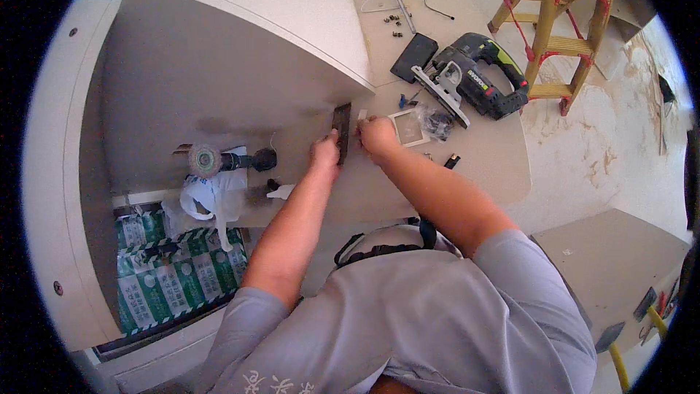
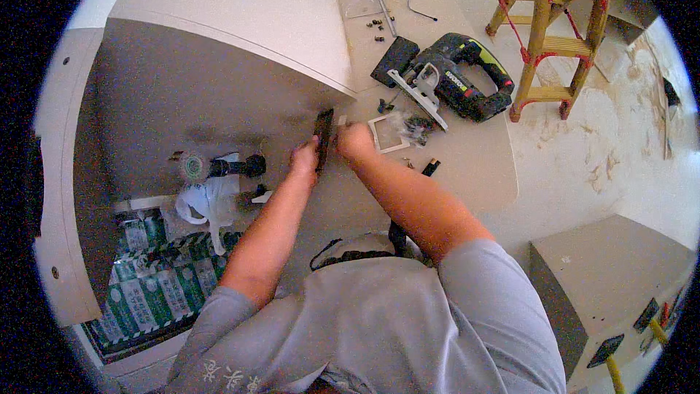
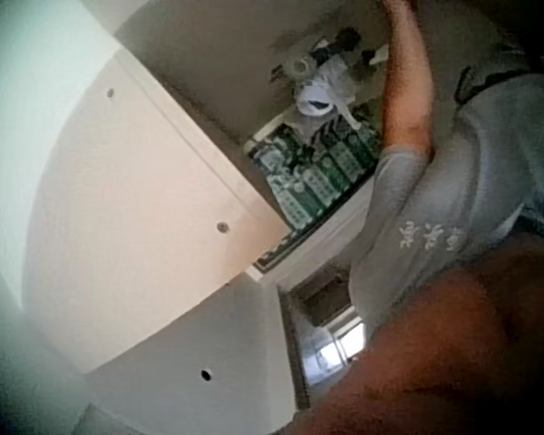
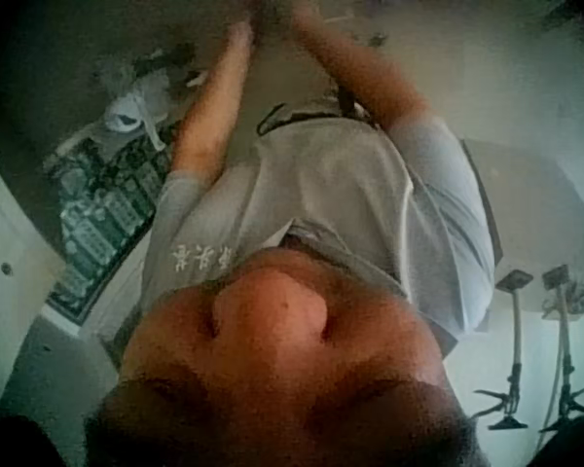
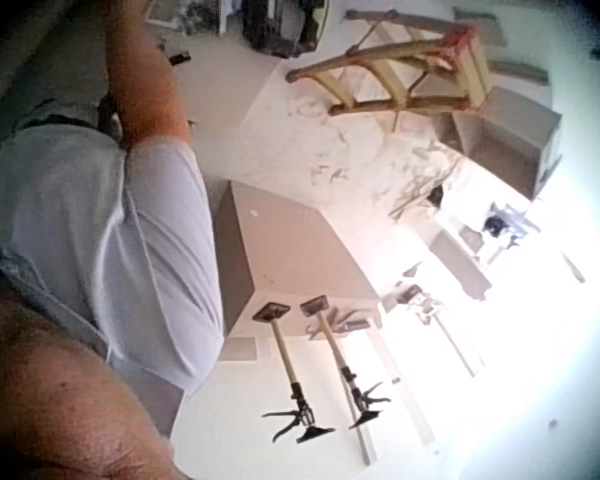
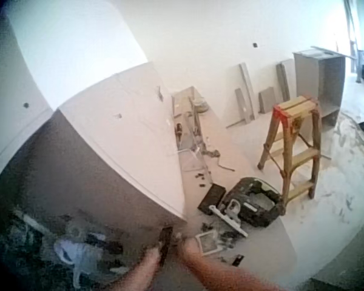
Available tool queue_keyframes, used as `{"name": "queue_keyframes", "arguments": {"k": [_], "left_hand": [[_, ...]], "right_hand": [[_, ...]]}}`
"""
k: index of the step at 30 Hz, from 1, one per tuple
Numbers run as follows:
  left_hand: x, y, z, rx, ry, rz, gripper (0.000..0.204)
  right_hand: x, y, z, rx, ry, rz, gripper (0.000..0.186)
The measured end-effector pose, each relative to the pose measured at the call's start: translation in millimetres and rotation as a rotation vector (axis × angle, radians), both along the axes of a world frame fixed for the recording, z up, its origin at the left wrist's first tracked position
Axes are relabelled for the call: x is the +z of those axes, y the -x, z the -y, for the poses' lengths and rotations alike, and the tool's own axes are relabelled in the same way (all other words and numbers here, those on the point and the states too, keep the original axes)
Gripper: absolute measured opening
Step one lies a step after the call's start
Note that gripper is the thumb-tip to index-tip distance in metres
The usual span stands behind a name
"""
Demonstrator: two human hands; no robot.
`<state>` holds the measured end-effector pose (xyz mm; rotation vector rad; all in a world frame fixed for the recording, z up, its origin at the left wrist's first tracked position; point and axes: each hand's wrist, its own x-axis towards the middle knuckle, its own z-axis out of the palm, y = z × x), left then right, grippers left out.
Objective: The person handles clamps, applies adhesive from a bottle, uses a utility knife to trim a panel, and fits wooden panels into a built-in cabinet structure.
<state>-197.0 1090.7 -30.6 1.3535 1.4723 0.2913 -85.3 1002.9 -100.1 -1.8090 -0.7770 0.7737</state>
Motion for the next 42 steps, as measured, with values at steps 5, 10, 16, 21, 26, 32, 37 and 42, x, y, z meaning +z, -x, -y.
{"name": "queue_keyframes", "arguments": {"k": [5, 10, 16, 21, 26, 32, 37, 42], "left_hand": [[1, -3, 10, 0.067, 0.021, 0.003, 0.037], [17, -5, 24, -0.131, -0.171, -0.179, 0.037], [10, -7, 23, 0.050, -0.028, 0.011, 0.037], [-1, 0, 18, -0.010, -0.087, -0.032, 0.034], [-18, 8, 9, -0.135, -0.186, -0.024, 0.034], [-30, 11, 3, 0.029, -0.025, 0.096, 0.034], [-27, 15, 6, 0.029, 0.005, 0.123, 0.034], [-15, 4, -7, 0.056, 0.059, -0.012, 0.031]], "right_hand": [[-68, -7, -53, -0.016, -0.042, 0.022, 0.019], [-161, 4, -106, -0.127, -0.012, -0.208, 0.022], [-201, 3, -131, -0.134, -0.025, -0.220, 0.019], [-142, -16, -118, -0.057, 0.072, -0.190, 0.020], [-37, -23, -69, 0.022, 0.377, 0.134, 0.022], [17, -20, -55, 0.012, 0.540, 0.220, 0.019], [15, -12, -61, 0.030, 0.642, 0.320, 0.021], [16, -17, -54, 0.053, 0.604, 0.390, 0.020]]}}
